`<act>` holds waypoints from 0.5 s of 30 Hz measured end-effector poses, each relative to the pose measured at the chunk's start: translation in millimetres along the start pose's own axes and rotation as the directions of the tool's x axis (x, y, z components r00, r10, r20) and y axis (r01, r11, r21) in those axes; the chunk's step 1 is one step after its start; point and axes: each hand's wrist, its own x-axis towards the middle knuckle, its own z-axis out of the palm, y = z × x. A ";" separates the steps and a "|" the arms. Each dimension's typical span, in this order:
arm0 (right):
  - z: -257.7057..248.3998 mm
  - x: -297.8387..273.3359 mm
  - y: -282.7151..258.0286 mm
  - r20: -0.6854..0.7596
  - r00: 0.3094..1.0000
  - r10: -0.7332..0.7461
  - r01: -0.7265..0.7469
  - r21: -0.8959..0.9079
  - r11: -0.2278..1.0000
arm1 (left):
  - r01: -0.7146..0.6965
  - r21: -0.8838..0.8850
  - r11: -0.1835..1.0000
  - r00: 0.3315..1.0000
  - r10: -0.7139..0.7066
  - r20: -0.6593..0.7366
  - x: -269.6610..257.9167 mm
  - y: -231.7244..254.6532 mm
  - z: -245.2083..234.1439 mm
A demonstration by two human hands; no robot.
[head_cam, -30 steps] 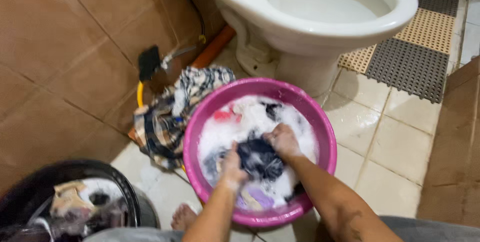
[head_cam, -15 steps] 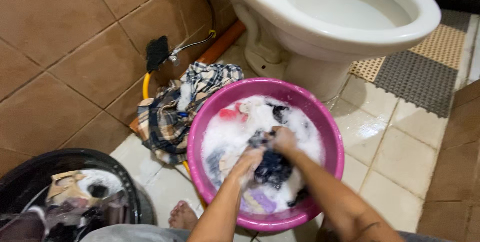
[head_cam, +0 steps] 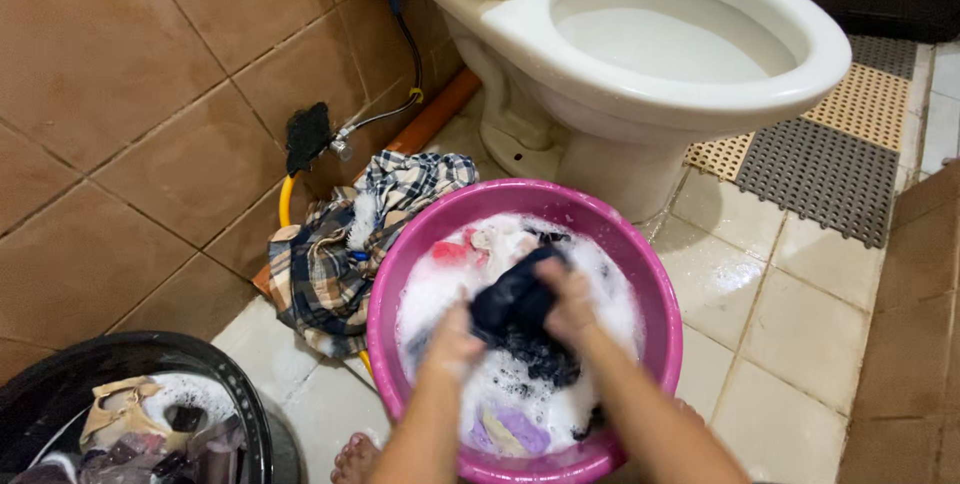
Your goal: The person washes clothes by hand in a pink basin filled with soapy water, scrubbing individual garments with a bar of soap, rinsing them, and placing them in a separate black basin.
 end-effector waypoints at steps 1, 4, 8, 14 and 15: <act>14.2 -12.0 21.5 0.000 0.980 -0.197 0.180 -0.410 0.894 | -0.009 -0.010 1.000 1.000 0.010 0.024 25.5 -24.8 -8.7; 32.6 -44.1 57.6 0.394 0.778 -0.489 0.586 -0.735 0.341 | -0.050 -0.081 0.995 0.952 0.072 0.297 74.7 -50.3 -37.3; 19.2 1.2 40.0 0.140 0.888 -0.439 0.281 -0.919 0.276 | -0.092 0.002 0.996 0.984 0.091 0.156 80.9 -58.3 -54.5; -3.1 -11.5 74.4 0.651 0.639 -0.410 0.734 -0.676 0.070 | -0.091 -0.060 0.994 0.974 0.102 0.203 44.8 -27.9 -45.0; -3.6 -2.7 83.7 0.708 0.558 -0.433 0.769 -0.637 -0.049 | -0.093 -0.054 0.994 0.974 0.102 0.201 30.9 -21.2 -39.8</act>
